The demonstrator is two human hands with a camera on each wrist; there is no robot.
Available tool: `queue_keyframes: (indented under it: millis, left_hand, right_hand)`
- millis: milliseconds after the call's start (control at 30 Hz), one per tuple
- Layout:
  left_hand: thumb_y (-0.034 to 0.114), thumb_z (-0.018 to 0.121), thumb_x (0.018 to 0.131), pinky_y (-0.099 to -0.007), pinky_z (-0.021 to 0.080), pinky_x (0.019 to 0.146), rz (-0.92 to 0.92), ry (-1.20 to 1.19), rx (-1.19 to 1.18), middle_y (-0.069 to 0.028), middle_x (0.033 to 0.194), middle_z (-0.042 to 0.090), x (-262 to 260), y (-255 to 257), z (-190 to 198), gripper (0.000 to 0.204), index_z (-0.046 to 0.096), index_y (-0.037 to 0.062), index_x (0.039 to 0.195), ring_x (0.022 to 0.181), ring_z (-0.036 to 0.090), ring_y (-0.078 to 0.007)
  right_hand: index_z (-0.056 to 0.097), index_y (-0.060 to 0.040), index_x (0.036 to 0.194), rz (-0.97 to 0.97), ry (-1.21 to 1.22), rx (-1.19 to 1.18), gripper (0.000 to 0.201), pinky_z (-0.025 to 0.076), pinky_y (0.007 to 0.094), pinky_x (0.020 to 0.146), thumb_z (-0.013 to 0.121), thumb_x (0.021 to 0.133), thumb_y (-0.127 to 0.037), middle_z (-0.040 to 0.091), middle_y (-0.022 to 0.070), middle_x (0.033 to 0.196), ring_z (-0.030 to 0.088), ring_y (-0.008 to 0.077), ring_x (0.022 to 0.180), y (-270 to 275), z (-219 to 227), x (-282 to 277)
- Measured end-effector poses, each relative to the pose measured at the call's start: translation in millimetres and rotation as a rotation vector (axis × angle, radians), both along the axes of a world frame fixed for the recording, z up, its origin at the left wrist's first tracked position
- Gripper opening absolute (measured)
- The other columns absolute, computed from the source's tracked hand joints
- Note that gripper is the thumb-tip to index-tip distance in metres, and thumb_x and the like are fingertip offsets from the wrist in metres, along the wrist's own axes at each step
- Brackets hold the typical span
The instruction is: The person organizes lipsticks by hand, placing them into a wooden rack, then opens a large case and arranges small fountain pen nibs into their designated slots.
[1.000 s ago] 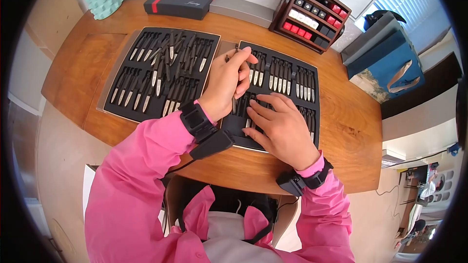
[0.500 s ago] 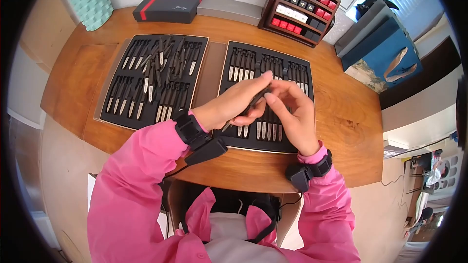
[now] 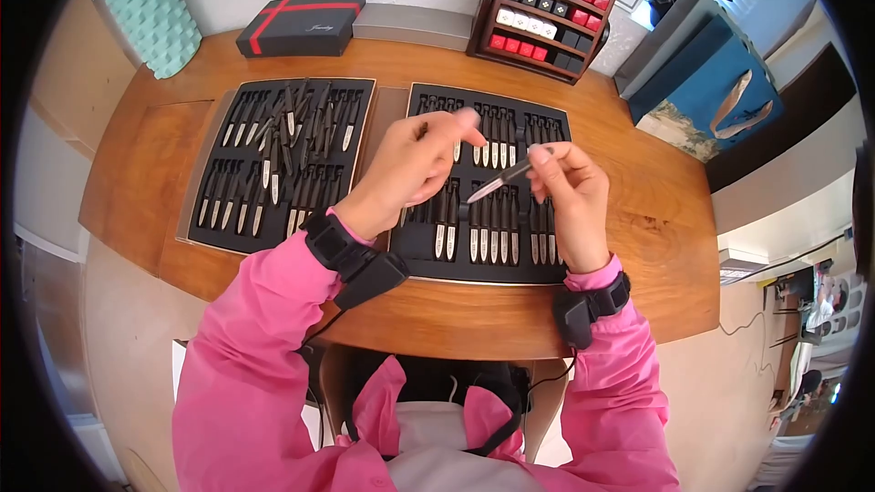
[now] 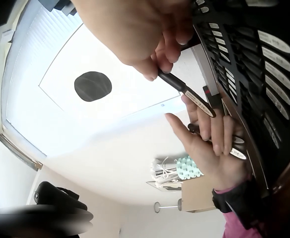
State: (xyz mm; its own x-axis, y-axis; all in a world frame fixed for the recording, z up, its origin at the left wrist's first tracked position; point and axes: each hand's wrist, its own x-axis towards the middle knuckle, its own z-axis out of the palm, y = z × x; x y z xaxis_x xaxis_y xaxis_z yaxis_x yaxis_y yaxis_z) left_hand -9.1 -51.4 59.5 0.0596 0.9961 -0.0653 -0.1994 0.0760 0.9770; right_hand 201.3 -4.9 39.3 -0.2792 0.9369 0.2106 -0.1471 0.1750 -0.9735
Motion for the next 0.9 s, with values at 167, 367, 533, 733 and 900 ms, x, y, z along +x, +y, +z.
queue_keyframes:
  millis: [167,367,533,733,900]
  left_hand:
    - [0.023,0.080,0.086,-0.0249,0.039,0.053,-0.232,0.293,0.154,0.0016,0.065,0.060,-3,-1,-12,0.023,0.071,0.0026,0.088,0.058,0.051,-0.0046]
    - [0.009,0.076,0.089,-0.0229,0.044,0.059,-0.092,0.391,0.185,-0.0003,0.079,0.063,-23,0,2,0.016,0.063,0.0006,0.090,0.067,0.058,-0.0058]
    - [0.010,0.075,0.088,-0.0249,0.043,0.070,-0.080,0.555,0.275,0.0007,0.080,0.066,-42,1,4,0.031,0.069,0.0063,0.118,0.074,0.056,-0.0052]
    - [0.012,0.077,0.087,-0.0245,0.039,0.064,-0.119,0.620,0.218,-0.0005,0.077,0.067,-37,-5,3,0.035,0.066,0.0080,0.120,0.072,0.054,-0.0047]
    - [0.016,0.080,0.084,-0.0297,0.045,0.063,-0.109,0.669,0.215,-0.0050,0.073,0.065,-37,-1,-7,0.024,0.066,0.0023,0.098,0.067,0.058,-0.0109]
  right_hand:
    - [0.068,-0.0023,0.095,0.135,-0.077,0.018,0.016,0.045,0.0198,0.063,0.074,0.095,-0.017,0.068,-0.0001,0.080,0.059,0.0052,0.069,-11,-2,-9]
    - [0.071,-0.0014,0.102,0.189,-0.016,-0.043,0.014,0.049,0.0237,0.068,0.073,0.095,-0.013,0.070,0.0029,0.095,0.062,0.0085,0.081,-17,1,-14]
    - [0.074,-0.0045,0.094,0.349,-0.458,0.586,0.012,0.051,0.0333,0.078,0.077,0.083,-0.006,0.069,0.0080,0.093,0.063,0.0239,0.087,-23,0,-17]
    - [0.074,-0.0057,0.095,0.451,-0.578,0.749,0.019,0.050,0.0371,0.085,0.080,0.077,-0.010,0.067,0.0067,0.101,0.059,0.0267,0.094,-24,-5,-18]
    - [0.074,-0.0059,0.095,0.462,-0.593,0.741,0.020,0.050,0.0366,0.085,0.081,0.076,-0.010,0.065,0.0059,0.101,0.058,0.0269,0.094,-24,-7,-16]
